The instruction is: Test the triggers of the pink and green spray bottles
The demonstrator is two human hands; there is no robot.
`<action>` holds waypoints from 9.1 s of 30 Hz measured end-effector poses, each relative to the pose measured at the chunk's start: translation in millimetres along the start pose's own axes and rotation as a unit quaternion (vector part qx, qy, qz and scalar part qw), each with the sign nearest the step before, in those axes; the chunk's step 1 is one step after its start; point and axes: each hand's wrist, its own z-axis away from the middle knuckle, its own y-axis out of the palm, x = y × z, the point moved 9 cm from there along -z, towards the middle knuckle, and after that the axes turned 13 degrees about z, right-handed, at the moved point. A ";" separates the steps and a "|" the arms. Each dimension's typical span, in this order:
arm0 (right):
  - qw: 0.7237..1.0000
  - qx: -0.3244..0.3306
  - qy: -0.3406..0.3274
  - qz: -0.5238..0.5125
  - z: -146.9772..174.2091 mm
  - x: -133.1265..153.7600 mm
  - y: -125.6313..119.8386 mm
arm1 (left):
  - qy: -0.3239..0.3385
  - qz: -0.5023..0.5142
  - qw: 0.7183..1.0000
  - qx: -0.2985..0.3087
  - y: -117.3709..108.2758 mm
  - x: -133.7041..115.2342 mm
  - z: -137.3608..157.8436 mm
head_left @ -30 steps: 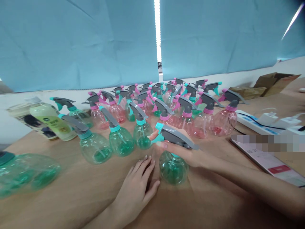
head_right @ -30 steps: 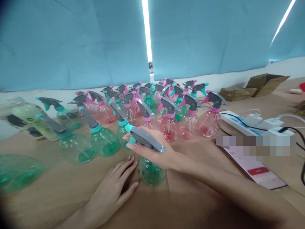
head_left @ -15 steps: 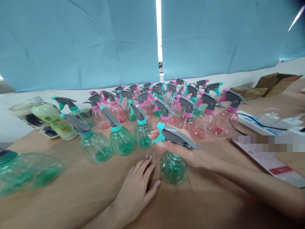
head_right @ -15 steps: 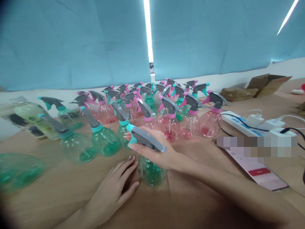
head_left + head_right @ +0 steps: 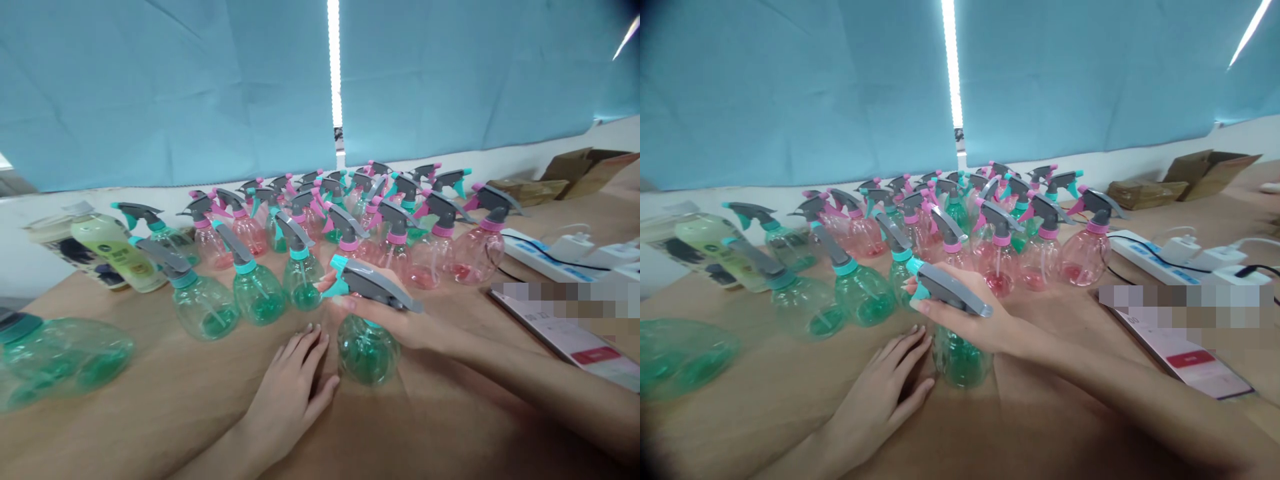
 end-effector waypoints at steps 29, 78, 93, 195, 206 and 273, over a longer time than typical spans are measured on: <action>1.000 -0.010 -0.018 0.021 1.5 -0.3 -1.7 | 0.006 0.006 1.000 -0.012 -3.6 -2.4 -1.1; 0.998 -0.013 -0.019 0.051 0.2 0.1 -3.4 | 0.011 0.007 1.000 -0.011 -2.7 -2.0 -1.1; 0.997 -0.030 -0.048 0.053 1.1 5.6 -4.8 | 0.011 0.004 1.000 -0.007 -2.5 -3.1 -1.3; 0.998 -0.037 -0.042 0.019 2.4 -3.5 -5.2 | 0.007 0.008 1.000 -0.008 -4.8 -4.9 -2.6; 0.998 -0.040 -0.044 0.026 3.1 -3.1 -5.1 | 0.004 -0.004 1.000 -0.009 -6.0 -4.5 -2.9; 0.998 -0.035 -0.024 0.042 1.5 1.6 -6.0 | 0.003 0.015 1.000 0.002 -4.8 -5.1 -4.1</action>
